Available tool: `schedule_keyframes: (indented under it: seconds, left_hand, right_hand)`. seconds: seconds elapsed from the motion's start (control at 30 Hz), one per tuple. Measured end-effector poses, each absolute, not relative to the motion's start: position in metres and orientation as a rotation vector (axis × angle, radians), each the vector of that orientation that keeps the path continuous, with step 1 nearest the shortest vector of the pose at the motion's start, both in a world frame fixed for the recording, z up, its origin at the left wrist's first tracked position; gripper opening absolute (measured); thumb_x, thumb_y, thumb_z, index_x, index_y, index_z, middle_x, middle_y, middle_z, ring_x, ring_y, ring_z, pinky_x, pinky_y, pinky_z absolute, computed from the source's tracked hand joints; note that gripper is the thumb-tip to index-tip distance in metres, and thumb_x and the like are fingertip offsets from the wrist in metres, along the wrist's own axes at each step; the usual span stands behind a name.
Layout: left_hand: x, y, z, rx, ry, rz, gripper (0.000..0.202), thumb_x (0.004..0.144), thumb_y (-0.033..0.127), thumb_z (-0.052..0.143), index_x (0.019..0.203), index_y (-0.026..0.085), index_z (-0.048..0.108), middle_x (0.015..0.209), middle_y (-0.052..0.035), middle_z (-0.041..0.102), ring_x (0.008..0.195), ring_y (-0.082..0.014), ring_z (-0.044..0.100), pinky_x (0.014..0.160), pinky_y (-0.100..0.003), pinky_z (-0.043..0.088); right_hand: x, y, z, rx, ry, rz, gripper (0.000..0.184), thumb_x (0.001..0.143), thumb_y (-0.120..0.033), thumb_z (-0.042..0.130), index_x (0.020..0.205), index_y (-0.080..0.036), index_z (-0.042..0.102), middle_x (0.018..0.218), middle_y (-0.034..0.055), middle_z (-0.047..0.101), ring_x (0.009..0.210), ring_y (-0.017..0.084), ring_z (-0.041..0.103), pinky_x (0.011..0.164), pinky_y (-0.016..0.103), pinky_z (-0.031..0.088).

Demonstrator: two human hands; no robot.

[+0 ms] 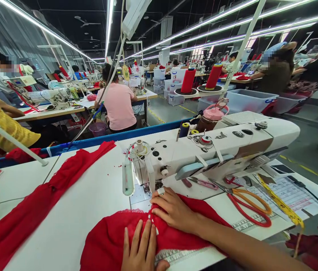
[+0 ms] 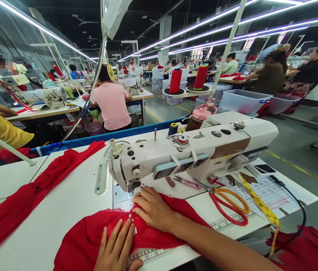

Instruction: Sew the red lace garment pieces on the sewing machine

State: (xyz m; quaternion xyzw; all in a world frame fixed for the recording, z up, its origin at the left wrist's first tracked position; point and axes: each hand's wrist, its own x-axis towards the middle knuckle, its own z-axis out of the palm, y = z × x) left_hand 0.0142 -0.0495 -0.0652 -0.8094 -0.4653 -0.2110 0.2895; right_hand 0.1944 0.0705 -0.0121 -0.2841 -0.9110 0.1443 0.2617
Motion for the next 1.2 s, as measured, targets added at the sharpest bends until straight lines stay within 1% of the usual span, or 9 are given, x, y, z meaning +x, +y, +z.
schedule_keyframes:
  seconds: [0.17, 0.3, 0.37, 0.63, 0.7, 0.8, 0.97, 1.07, 1.2]
  left_hand:
    - [0.028, -0.049, -0.083, -2.030, -1.460, -0.755, 0.066, 0.096, 0.070, 0.034, 0.122, 0.020, 0.070, 0.121, -0.0063, 0.074, 0.113, -0.0283, 0.064, 0.125, -0.053, 0.008]
    - [0.035, -0.045, -0.089, -2.046, -1.408, -0.836, 0.071, 0.097, 0.069, 0.033, 0.120, 0.013, 0.070, 0.119, -0.0106, 0.074, 0.116, -0.0271, 0.064, 0.125, -0.051, 0.014]
    - [0.036, -0.044, -0.089, -2.067, -1.388, -0.852, 0.071, 0.098, 0.067, 0.033, 0.120, 0.010, 0.070, 0.118, -0.0122, 0.074, 0.116, -0.0263, 0.064, 0.126, -0.049, 0.016]
    - [0.035, -0.045, -0.085, -2.059, -1.391, -0.866, 0.069, 0.097, 0.067, 0.035, 0.119, 0.013, 0.070, 0.118, -0.0124, 0.074, 0.111, -0.0260, 0.068, 0.126, -0.052, 0.014]
    - [0.035, -0.044, -0.085, -2.062, -1.385, -0.862, 0.068, 0.097, 0.068, 0.036, 0.119, 0.013, 0.070, 0.118, -0.0129, 0.074, 0.111, -0.0263, 0.068, 0.126, -0.053, 0.014]
    - [0.035, -0.044, -0.085, -2.070, -1.381, -0.867, 0.068, 0.097, 0.067, 0.036, 0.120, 0.013, 0.069, 0.117, -0.0130, 0.074, 0.111, -0.0261, 0.068, 0.126, -0.055, 0.012]
    - [0.035, -0.044, -0.085, -2.076, -1.393, -0.879, 0.069, 0.098, 0.067, 0.032, 0.120, 0.012, 0.067, 0.116, -0.0127, 0.075, 0.111, -0.0250, 0.069, 0.126, -0.051, 0.013]
    - [0.030, -0.044, -0.081, -2.093, -1.420, -0.866, 0.059, 0.102, 0.058, 0.031, 0.118, 0.014, 0.066, 0.113, -0.0098, 0.076, 0.108, -0.0225, 0.070, 0.123, -0.047, 0.027]
    - [0.016, -0.040, -0.068, -2.059, -1.558, -0.770, 0.027, 0.102, 0.022, 0.040, 0.114, 0.017, 0.065, 0.109, -0.0086, 0.076, 0.102, -0.0196, 0.072, 0.094, -0.033, 0.057]
  right_hand:
    - [0.185, 0.073, -0.006, -0.814, -2.489, 0.475, 0.018, 0.101, -0.019, 0.047, 0.100, -0.021, 0.065, 0.099, 0.0055, 0.066, 0.099, 0.022, 0.058, 0.096, 0.039, 0.042]
    - [0.176, 0.071, -0.005, -0.990, -2.509, 0.617, 0.003, 0.094, -0.024, 0.063, 0.091, -0.023, 0.063, 0.084, -0.0011, 0.066, 0.087, 0.020, 0.060, 0.088, 0.036, 0.041]
    - [0.173, 0.075, -0.004, -1.047, -2.510, 0.670, 0.006, 0.091, -0.028, 0.067, 0.091, -0.024, 0.062, 0.079, -0.0034, 0.065, 0.082, 0.019, 0.060, 0.085, 0.034, 0.041]
    - [0.169, 0.081, 0.005, -1.089, -2.518, 0.735, 0.005, 0.089, -0.024, 0.066, 0.087, -0.023, 0.062, 0.076, -0.0050, 0.064, 0.077, 0.017, 0.059, 0.084, 0.033, 0.040]
    - [0.173, 0.074, 0.007, -1.084, -2.510, 0.706, 0.006, 0.093, -0.019, 0.060, 0.090, -0.023, 0.063, 0.082, -0.0026, 0.066, 0.082, 0.018, 0.060, 0.088, 0.035, 0.040]
    - [0.183, 0.061, 0.005, -1.010, -2.490, 0.645, 0.025, 0.095, -0.007, 0.045, 0.103, -0.022, 0.063, 0.102, 0.0040, 0.066, 0.096, 0.021, 0.058, 0.094, 0.038, 0.040]
    - [0.197, 0.051, -0.002, -0.657, -2.487, 0.688, 0.028, 0.096, -0.007, 0.044, 0.109, -0.021, 0.064, 0.108, 0.0053, 0.066, 0.100, 0.019, 0.057, 0.091, 0.034, 0.046]
    - [0.200, 0.049, 0.001, -0.677, -2.418, 0.732, 0.027, 0.098, -0.011, 0.044, 0.115, -0.021, 0.063, 0.115, 0.0061, 0.067, 0.109, 0.019, 0.058, 0.100, 0.035, 0.045]
    - [0.201, 0.039, 0.004, -0.746, -2.394, 0.738, 0.025, 0.100, -0.015, 0.043, 0.115, -0.021, 0.062, 0.112, 0.0066, 0.067, 0.104, 0.020, 0.060, 0.095, 0.033, 0.050]
